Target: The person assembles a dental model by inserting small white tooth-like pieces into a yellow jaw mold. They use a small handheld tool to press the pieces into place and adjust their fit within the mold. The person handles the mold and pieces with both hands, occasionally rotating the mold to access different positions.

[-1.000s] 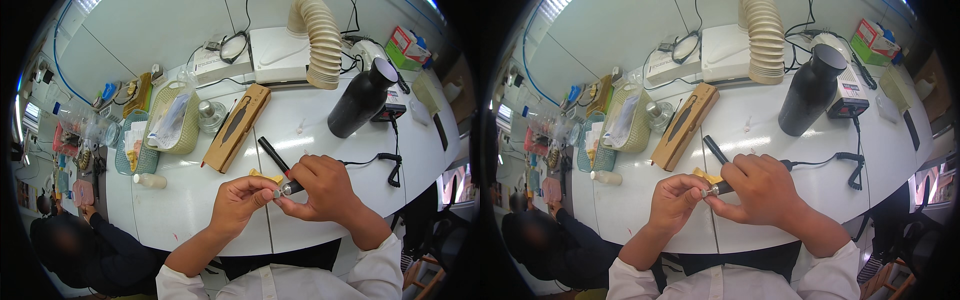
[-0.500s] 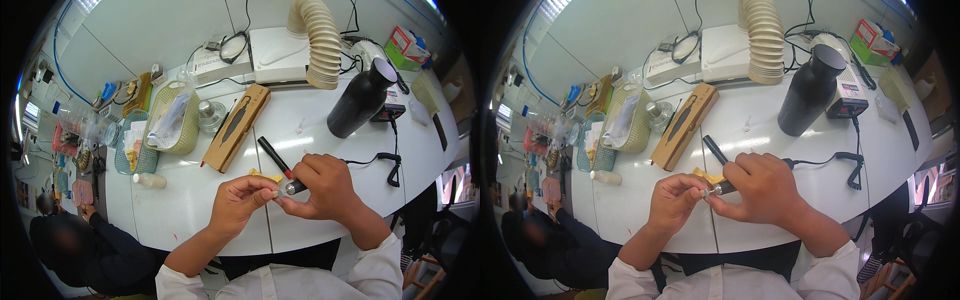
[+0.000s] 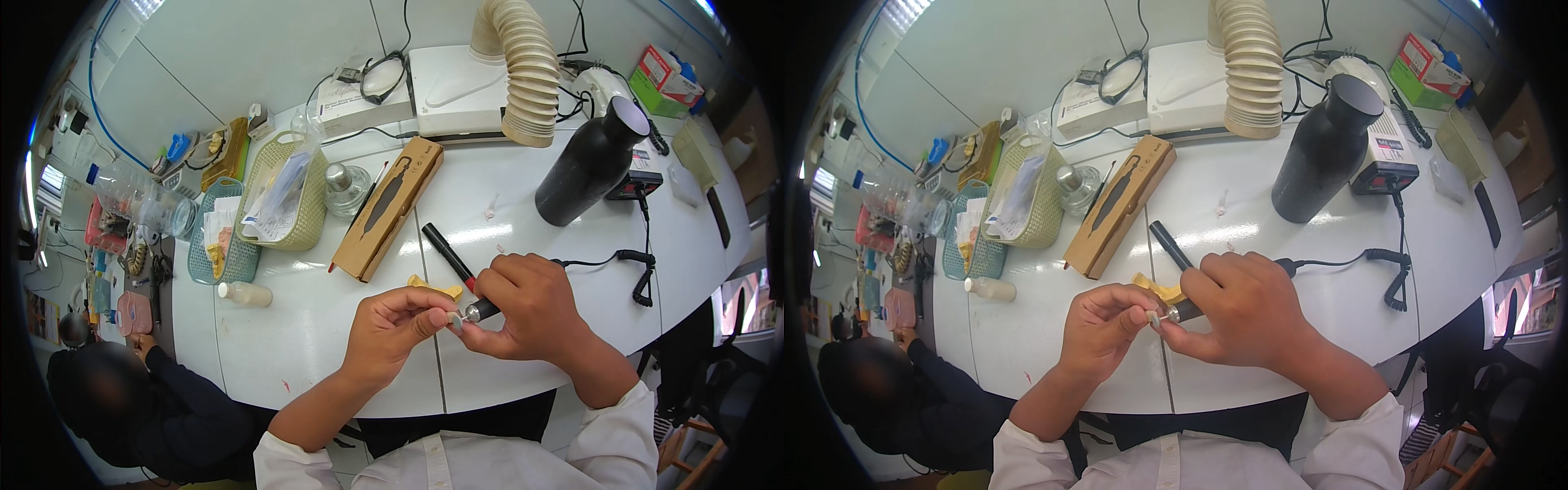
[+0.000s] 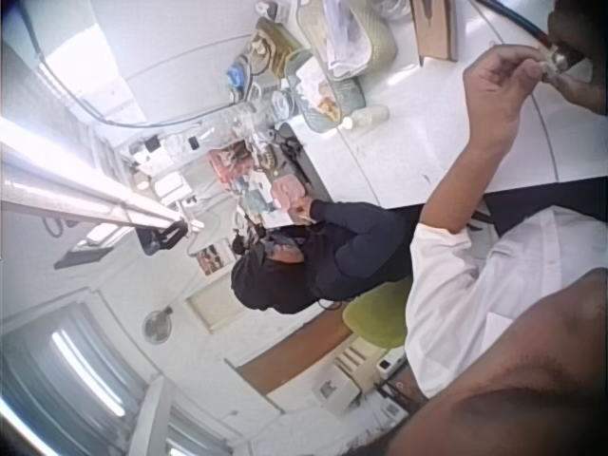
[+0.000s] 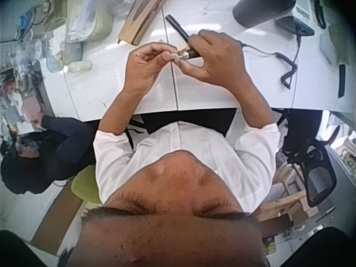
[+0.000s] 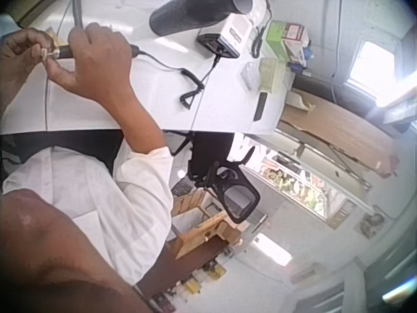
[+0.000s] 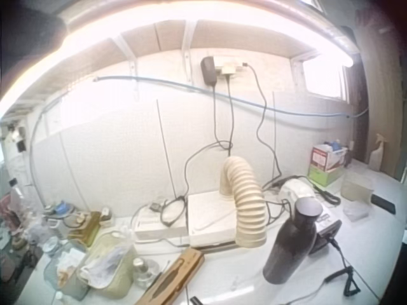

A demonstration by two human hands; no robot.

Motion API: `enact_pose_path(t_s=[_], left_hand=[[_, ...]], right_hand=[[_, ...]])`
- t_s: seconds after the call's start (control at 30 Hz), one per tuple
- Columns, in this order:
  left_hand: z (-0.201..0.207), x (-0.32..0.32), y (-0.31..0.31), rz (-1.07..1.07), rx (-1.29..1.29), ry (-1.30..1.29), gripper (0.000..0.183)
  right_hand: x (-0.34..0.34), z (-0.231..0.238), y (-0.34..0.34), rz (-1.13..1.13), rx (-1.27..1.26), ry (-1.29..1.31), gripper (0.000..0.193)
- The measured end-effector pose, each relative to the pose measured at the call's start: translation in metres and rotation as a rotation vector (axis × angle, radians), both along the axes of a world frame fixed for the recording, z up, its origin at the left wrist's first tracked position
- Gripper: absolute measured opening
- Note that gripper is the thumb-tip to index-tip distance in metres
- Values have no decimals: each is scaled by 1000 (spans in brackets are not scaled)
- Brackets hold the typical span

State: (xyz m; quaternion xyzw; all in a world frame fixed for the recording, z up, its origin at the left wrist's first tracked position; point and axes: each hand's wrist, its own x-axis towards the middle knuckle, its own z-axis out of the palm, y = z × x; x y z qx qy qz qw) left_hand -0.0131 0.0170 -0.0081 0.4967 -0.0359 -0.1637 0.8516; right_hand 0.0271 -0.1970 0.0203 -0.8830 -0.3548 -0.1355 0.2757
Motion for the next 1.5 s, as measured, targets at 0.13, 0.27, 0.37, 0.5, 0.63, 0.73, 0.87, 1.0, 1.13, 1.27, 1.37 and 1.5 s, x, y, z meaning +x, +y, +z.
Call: enact_pose_path(t_s=[0.13,0.27,0.37,0.5,0.63,0.73,0.87,1.0,1.13,1.27,1.37,1.5], left_hand=[[4,-1,-1,13,21,-17,19],[13,-1,-2,36,88,-81,15],[18,-2,-1,40,93,-113,13],[18,-2,-1,37,90,-136,13],[18,-3,-3,57,77,-158,13],[17,-2,-3,67,74,-173,13],[18,-2,-3,67,92,-200,13],[16,-2,-3,67,95,-209,13],[16,-1,-3,70,102,-224,13],[15,-2,-3,74,95,-220,13],[16,-2,-4,74,88,-212,13],[10,-2,0,29,51,-259,14]], right_hand=[[-1,-1,1,-7,17,-7,37],[2,1,1,-16,55,-15,38],[3,3,-1,-4,64,-34,40],[2,3,-2,-3,62,-49,41],[3,2,-2,1,61,-55,41],[3,1,-2,7,66,-55,41],[3,2,-2,10,55,-47,41],[3,3,-2,14,39,-43,40],[2,4,-3,18,24,-36,39],[2,4,-3,14,27,-43,39],[2,4,-4,30,-1,-40,39],[2,4,-2,-1,39,-38,40]])
